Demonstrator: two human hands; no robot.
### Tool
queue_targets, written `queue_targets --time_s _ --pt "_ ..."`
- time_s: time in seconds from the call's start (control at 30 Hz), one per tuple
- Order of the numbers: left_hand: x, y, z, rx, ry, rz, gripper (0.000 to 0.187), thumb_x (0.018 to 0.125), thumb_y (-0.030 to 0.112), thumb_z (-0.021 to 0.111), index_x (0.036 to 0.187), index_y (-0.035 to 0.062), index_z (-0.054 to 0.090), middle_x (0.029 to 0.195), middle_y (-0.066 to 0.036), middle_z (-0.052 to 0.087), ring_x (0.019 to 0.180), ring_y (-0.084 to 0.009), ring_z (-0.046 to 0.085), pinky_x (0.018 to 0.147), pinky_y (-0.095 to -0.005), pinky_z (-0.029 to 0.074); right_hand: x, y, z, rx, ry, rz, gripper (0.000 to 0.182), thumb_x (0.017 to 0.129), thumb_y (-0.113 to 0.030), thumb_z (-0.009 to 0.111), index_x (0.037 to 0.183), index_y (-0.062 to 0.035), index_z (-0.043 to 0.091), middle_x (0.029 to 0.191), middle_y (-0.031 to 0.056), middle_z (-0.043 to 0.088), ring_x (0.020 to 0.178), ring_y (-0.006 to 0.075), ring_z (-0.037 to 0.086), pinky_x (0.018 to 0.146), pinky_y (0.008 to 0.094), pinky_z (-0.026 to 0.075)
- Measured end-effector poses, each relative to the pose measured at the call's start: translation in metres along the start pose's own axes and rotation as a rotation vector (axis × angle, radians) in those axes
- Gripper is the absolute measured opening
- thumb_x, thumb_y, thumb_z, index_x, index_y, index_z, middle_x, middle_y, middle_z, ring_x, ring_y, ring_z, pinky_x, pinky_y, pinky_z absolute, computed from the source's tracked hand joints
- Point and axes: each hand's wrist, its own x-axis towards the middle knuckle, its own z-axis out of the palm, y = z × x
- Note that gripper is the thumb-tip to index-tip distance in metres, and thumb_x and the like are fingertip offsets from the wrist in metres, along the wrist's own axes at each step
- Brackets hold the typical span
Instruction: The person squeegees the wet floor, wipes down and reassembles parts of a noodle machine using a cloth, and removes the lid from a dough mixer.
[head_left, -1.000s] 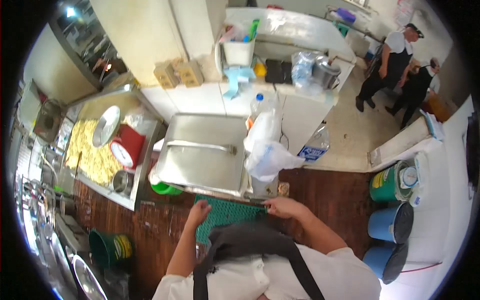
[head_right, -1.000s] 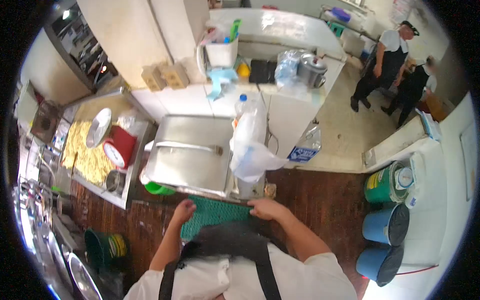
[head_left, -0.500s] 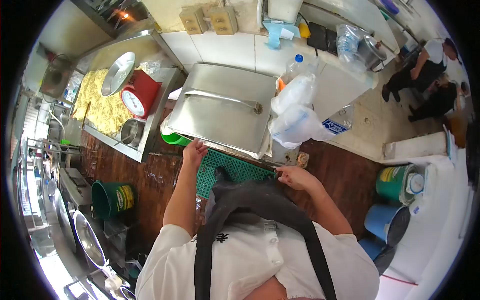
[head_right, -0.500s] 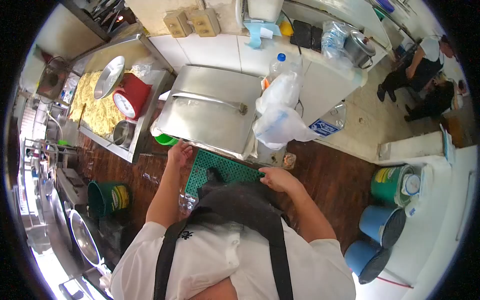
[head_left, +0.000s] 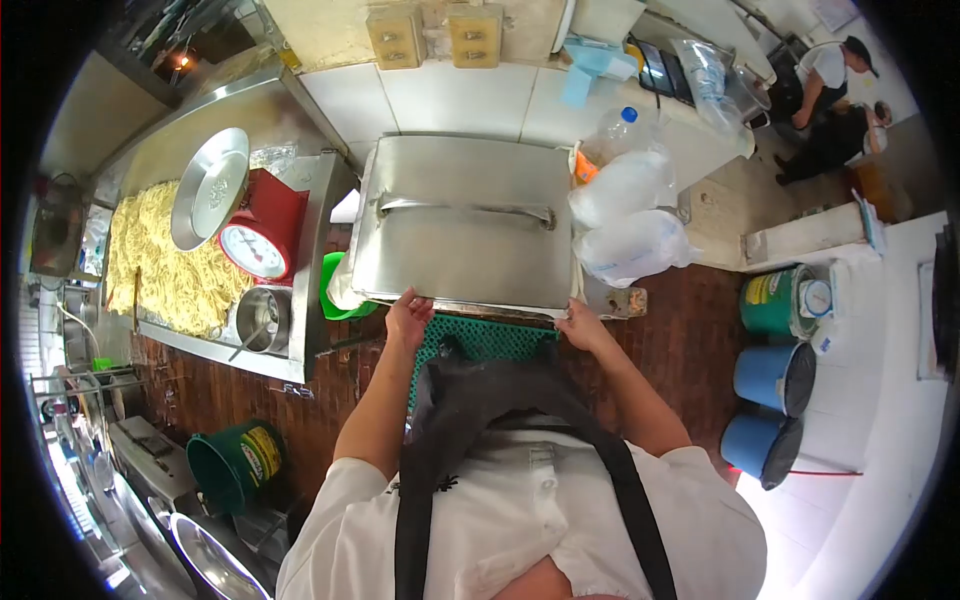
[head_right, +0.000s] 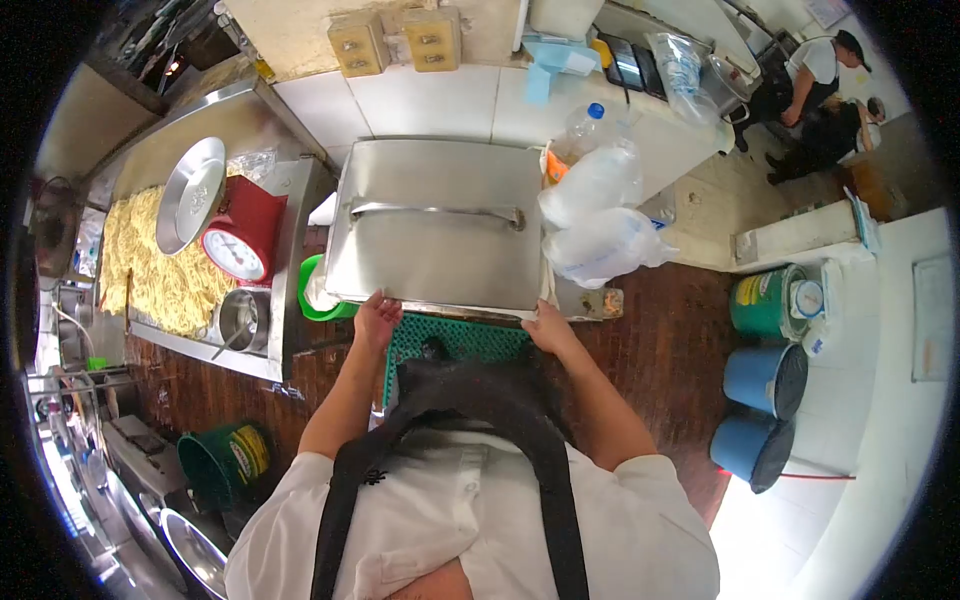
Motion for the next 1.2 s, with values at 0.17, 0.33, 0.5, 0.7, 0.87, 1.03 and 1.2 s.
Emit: queue_targets --time_s 0.17,0.33,0.5,0.7,0.87,1.03,1.2 --pt "0.008 -0.001 -0.008 -0.014 -0.077 -0.060 0.020 0.099 0.025 0.062 0.091 0.0079 0.055 0.078 -0.006 0.057 0.076 -0.0262 0.063 0.067 -0.0392 0.053 -0.011 -0.021 -0.008 0.217 -0.031 0.008 0.054 0.088 -0.023 0.070 0.132 0.0019 0.051 0.121 0.0279 0.064 0.115 0.0454 0.060 0.097 0.0467 0.048" --pt "0.013 -0.009 -0.014 -0.043 -0.090 -0.012 0.018 0.099 0.024 0.061 0.096 0.0081 0.055 0.080 -0.005 0.059 0.075 -0.0233 0.064 0.065 -0.0375 0.052 -0.026 -0.010 -0.014 0.037 -0.010 0.048 0.059 0.090 -0.027 0.069 0.138 0.0011 0.049 0.118 0.0242 0.067 0.109 0.0363 0.065 0.093 0.0419 0.051" --pt "-0.055 0.014 0.032 -0.061 -0.119 0.174 0.018 0.098 0.017 0.063 0.106 0.0089 0.049 0.087 -0.005 0.059 0.075 -0.0203 0.063 0.065 -0.0374 0.053 -0.018 0.022 -0.001 0.115 -0.057 0.146 0.065 0.092 -0.031 0.070 0.143 0.0007 0.047 0.117 0.0219 0.069 0.101 0.0276 0.069 0.088 0.0376 0.053" --pt "-0.098 0.076 0.128 -0.001 -0.238 0.528 0.018 0.097 0.015 0.065 0.102 0.0094 0.049 0.082 -0.004 0.060 0.071 -0.0193 0.062 0.063 -0.0344 0.053 -0.013 0.015 -0.023 0.115 -0.102 0.012 0.069 0.089 -0.030 0.071 0.143 0.0028 0.044 0.125 0.0269 0.063 0.113 0.0390 0.064 0.094 0.0442 0.051" --pt "-0.088 0.131 0.217 0.102 -0.148 0.613 0.019 0.095 0.014 0.068 0.102 0.0053 0.052 0.080 -0.007 0.060 0.065 -0.0215 0.063 0.053 -0.0310 0.051 0.011 0.016 -0.025 0.131 -0.183 -0.076 0.060 0.091 -0.035 0.067 0.133 0.0042 0.049 0.125 0.0280 0.062 0.113 0.0411 0.062 0.096 0.0460 0.049" --pt "-0.056 0.159 0.255 0.182 -0.207 0.615 0.020 0.096 0.021 0.067 0.101 0.0044 0.055 0.082 -0.009 0.061 0.067 -0.0233 0.065 0.052 -0.0321 0.052 0.019 0.001 -0.034 0.110 -0.237 -0.074 0.054 0.090 -0.033 0.067 0.124 0.0050 0.052 0.118 0.0273 0.064 0.109 0.0413 0.063 0.093 0.0481 0.049" --pt "-0.070 0.124 0.265 0.236 -0.190 0.606 0.035 0.100 0.031 0.063 0.109 -0.0013 0.055 0.087 -0.013 0.063 0.068 -0.0253 0.066 0.052 -0.0335 0.053 0.029 0.020 -0.026 0.248 -0.260 -0.176 0.051 0.090 -0.031 0.067 0.122 0.0060 0.052 0.113 0.0277 0.066 0.106 0.0427 0.064 0.090 0.0482 0.051"
